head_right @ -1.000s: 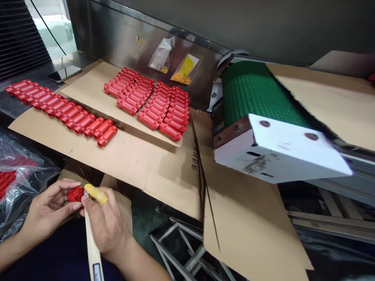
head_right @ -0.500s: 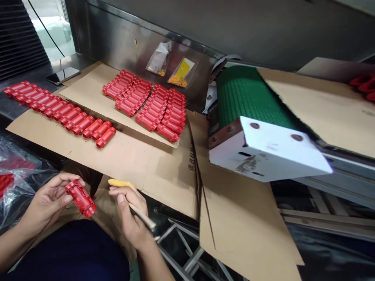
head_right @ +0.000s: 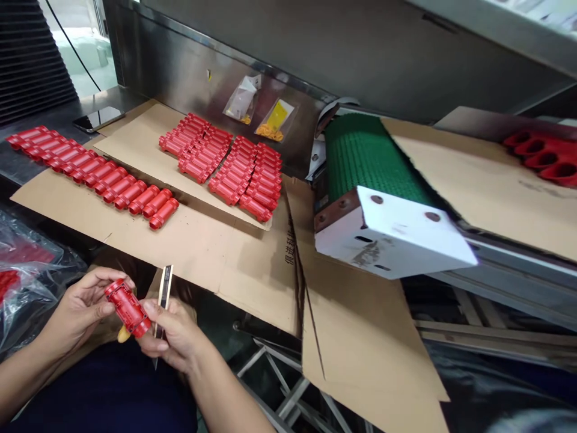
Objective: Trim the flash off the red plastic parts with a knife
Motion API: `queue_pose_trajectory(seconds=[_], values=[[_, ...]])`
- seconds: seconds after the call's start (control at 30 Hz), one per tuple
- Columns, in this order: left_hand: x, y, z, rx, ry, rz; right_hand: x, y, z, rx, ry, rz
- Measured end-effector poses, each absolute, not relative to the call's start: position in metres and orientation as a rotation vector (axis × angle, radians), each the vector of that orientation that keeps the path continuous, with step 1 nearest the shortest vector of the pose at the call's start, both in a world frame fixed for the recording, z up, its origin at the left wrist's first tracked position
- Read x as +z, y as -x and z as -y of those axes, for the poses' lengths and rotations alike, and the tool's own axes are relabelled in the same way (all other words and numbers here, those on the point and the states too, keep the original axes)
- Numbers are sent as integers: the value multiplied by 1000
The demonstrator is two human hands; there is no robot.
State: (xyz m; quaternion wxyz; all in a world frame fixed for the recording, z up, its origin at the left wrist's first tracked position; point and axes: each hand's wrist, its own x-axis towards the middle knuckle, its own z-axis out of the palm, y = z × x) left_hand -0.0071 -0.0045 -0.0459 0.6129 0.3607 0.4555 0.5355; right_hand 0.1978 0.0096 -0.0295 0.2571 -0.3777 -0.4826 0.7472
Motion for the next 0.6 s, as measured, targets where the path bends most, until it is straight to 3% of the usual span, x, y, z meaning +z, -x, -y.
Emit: queue_pose_trajectory(seconds=[0.13, 0.3, 0.6], values=[[-32, 23, 3, 1320, -1027, -1080, -4, -213, -29, 1668, 1217, 1438], [-32, 60, 15, 1313, -1060, -1498, -3, -226, -102, 605, 1562, 1673], [-65, 148, 56, 1421, -1001, -2091, -25, -211, -151, 374, 1366, 1883]])
